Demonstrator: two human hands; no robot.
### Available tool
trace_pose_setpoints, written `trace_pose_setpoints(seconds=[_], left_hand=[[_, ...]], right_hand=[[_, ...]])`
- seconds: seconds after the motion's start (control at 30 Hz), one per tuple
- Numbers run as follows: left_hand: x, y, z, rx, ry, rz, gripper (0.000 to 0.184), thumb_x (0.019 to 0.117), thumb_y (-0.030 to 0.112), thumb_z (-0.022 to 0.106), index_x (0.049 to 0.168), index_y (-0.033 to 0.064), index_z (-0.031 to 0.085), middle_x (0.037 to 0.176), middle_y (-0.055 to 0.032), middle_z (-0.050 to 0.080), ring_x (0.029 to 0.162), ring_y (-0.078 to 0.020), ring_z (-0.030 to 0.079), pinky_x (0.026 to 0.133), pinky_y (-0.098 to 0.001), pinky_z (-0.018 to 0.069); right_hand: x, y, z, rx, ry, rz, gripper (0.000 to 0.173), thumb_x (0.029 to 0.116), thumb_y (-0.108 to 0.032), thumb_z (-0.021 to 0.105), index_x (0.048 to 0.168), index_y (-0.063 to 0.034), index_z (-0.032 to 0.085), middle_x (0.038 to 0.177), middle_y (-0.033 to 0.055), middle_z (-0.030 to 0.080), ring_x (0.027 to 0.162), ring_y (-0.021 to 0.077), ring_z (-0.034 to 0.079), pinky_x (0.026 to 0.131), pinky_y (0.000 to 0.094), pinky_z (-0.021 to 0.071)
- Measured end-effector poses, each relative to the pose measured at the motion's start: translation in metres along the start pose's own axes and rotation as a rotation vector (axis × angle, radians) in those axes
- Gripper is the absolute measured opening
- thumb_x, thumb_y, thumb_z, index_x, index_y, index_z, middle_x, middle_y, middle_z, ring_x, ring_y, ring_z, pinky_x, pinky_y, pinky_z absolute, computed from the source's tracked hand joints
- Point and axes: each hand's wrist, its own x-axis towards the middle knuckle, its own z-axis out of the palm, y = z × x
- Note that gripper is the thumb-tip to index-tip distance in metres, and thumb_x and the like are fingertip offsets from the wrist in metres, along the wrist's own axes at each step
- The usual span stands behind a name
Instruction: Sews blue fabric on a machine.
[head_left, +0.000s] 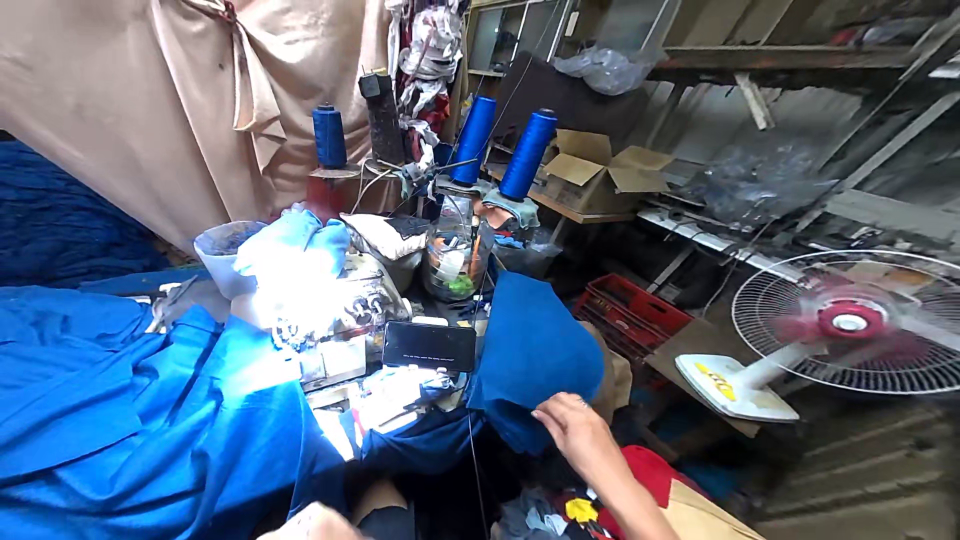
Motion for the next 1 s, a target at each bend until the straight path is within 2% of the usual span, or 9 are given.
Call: trace_pose_setpoints(seconds=[0.07, 0.23, 0.3, 0.4, 0.63, 0.8, 0.9, 0.97, 1.0], left_hand=[[0.020, -0.007, 0.018, 0.026, -0.050, -0.054, 0.027, 0.0926, 0.014, 0.075, 0.115, -0.0018, 0.074, 0.116, -0.0143, 0.074, 0.113, -0.0183, 0.069, 0.101, -0.0376, 0.0558], [0.060, -0.012, 0.089, -0.310, -0.002, -0.299, 0.009, 0.0898, 0.010, 0.076, 0.090, 0.0008, 0.076, 0.074, 0.0008, 0.073, 0.059, -0.0030, 0.066, 0.059, -0.0217, 0.0578], [0.069, -0.016, 0.113, -0.474, -0.034, -0.292, 0.012, 0.0936, 0.010, 0.071, 0.090, -0.0008, 0.076, 0.082, -0.0023, 0.076, 0.072, -0.0062, 0.071, 0.072, -0.0253, 0.0608], [0.075, -0.020, 0.137, -0.655, -0.073, -0.314, 0.020, 0.0968, 0.009, 0.067, 0.109, -0.0035, 0.075, 0.105, -0.0071, 0.078, 0.100, -0.0117, 0.073, 0.094, -0.0310, 0.0581], [0.068, -0.037, 0.142, -0.656, 0.172, -0.576, 0.005, 0.0904, 0.006, 0.074, 0.087, 0.0048, 0.077, 0.080, 0.0006, 0.076, 0.077, -0.0055, 0.071, 0.079, -0.0265, 0.0583], [0.058, -0.070, 0.132, -0.469, 0.206, -0.593, 0.007, 0.0895, 0.009, 0.075, 0.087, 0.0033, 0.077, 0.079, 0.0010, 0.074, 0.077, -0.0051, 0.070, 0.079, -0.0266, 0.0581], [0.057, -0.083, 0.130, -0.419, 0.207, -0.682, 0.009, 0.0919, 0.010, 0.074, 0.087, 0.0026, 0.074, 0.077, -0.0003, 0.074, 0.072, -0.0059, 0.070, 0.074, -0.0251, 0.0576], [0.055, -0.088, 0.131, -0.425, 0.224, -0.736, 0.009, 0.0932, 0.009, 0.073, 0.090, 0.0008, 0.073, 0.078, -0.0019, 0.074, 0.072, -0.0069, 0.070, 0.072, -0.0253, 0.0573], [0.055, -0.091, 0.131, -0.440, 0.243, -0.751, 0.009, 0.0936, 0.008, 0.072, 0.094, -0.0009, 0.072, 0.079, -0.0030, 0.074, 0.072, -0.0073, 0.070, 0.071, -0.0249, 0.0571]], right_hand=[[0.016, 0.001, -0.025, -0.047, 0.048, -0.069, 0.011, 0.0925, -0.006, 0.069, 0.089, 0.0024, 0.074, 0.088, 0.0193, 0.071, 0.088, 0.0391, 0.071, 0.079, 0.0573, 0.0584], [0.017, -0.027, -0.068, -0.058, 0.181, -0.190, 0.024, 0.0955, -0.024, 0.061, 0.086, -0.0046, 0.072, 0.082, 0.0087, 0.068, 0.077, 0.0250, 0.069, 0.068, 0.0411, 0.0585], [0.002, -0.046, -0.072, 0.023, 0.145, -0.216, 0.028, 0.0978, -0.028, 0.061, 0.087, -0.0053, 0.072, 0.085, 0.0092, 0.070, 0.082, 0.0232, 0.069, 0.073, 0.0378, 0.0589], [-0.023, -0.079, -0.070, 0.181, -0.018, -0.200, 0.021, 0.0939, -0.019, 0.071, 0.087, 0.0006, 0.072, 0.089, 0.0164, 0.072, 0.090, 0.0307, 0.070, 0.082, 0.0435, 0.0582], [-0.046, -0.084, -0.019, 0.515, -0.280, -0.168, 0.010, 0.0904, -0.009, 0.073, 0.089, 0.0007, 0.075, 0.095, 0.0142, 0.074, 0.097, 0.0254, 0.071, 0.090, 0.0375, 0.0573], [0.017, 0.028, -0.036, 0.811, -0.766, 0.014, 0.019, 0.0881, -0.023, 0.073, 0.094, -0.0045, 0.074, 0.097, -0.0002, 0.074, 0.089, 0.0060, 0.068, 0.082, 0.0288, 0.0561], [0.056, 0.107, -0.099, 0.403, -0.266, 0.469, 0.012, 0.0976, -0.004, 0.062, 0.100, 0.0072, 0.066, 0.090, 0.0158, 0.067, 0.081, 0.0232, 0.065, 0.076, 0.0414, 0.0548], [0.070, 0.130, -0.131, 0.095, 0.373, 0.657, 0.030, 0.0997, -0.006, 0.059, 0.115, 0.0193, 0.061, 0.111, 0.0394, 0.062, 0.106, 0.0489, 0.063, 0.097, 0.0623, 0.0474], [0.076, 0.128, -0.144, 0.055, 0.613, 0.659, 0.039, 0.0995, -0.011, 0.056, 0.125, 0.0192, 0.055, 0.121, 0.0410, 0.058, 0.115, 0.0497, 0.059, 0.103, 0.0597, 0.0432]])
